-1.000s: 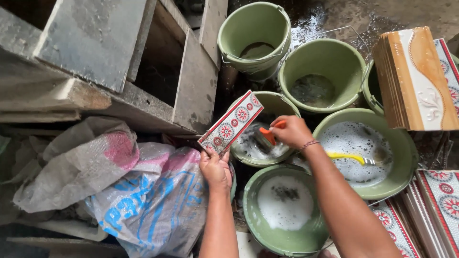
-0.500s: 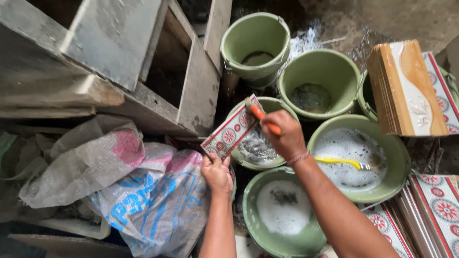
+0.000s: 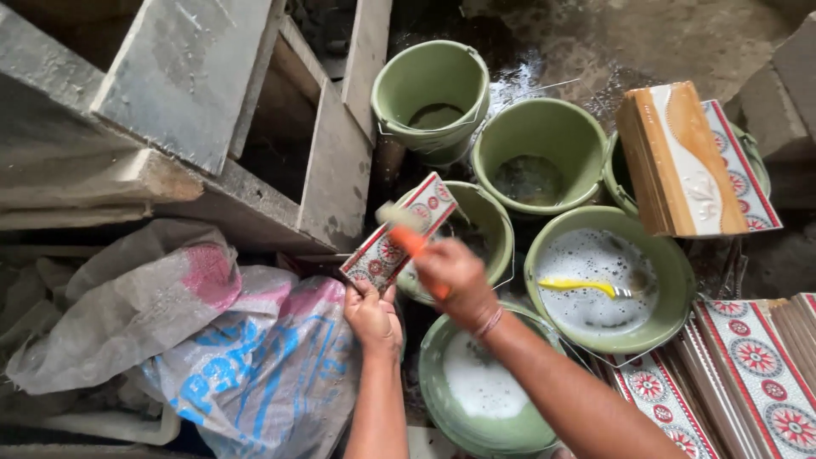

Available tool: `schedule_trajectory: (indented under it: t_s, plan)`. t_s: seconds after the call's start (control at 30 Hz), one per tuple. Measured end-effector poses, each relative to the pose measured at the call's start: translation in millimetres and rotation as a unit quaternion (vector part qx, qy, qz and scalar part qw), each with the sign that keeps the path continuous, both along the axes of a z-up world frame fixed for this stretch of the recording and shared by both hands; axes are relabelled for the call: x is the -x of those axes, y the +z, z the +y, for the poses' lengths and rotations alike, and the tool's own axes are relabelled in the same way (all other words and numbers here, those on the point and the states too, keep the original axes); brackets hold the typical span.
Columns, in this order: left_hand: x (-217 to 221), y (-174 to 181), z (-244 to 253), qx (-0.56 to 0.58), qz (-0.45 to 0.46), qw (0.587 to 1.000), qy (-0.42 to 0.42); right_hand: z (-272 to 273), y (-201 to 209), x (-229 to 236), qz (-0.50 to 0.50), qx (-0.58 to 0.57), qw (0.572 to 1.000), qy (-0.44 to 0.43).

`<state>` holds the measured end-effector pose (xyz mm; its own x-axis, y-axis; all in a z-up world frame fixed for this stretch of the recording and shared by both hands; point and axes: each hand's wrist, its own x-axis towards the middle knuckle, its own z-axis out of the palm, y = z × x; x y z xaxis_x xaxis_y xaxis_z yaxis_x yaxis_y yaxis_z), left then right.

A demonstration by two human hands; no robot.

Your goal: The person scrubs a rectangular ceramic tile with a white cloth, then uses a yellow brush and an orange scraper to clean the surface. The person rinses the tile in a bucket of soapy water and continues scrubbing with the cloth.

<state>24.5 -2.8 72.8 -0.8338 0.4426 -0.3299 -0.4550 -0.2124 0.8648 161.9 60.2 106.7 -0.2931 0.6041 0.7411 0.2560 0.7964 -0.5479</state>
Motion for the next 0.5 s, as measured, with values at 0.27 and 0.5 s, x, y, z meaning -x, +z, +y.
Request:
schedule_trajectory:
  t_s: [0.27, 0.5]
  plan:
    - [-5, 37, -5, -0.039, -0.03, 0.999, 0.005, 48, -18, -30, -0.024, 0.017, 0.998, -0.062]
    - [35, -45, -8, -0.065, -0.028, 0.997, 0.022, -10, -28, -11, 0.015, -0.025, 0.998, 0.057]
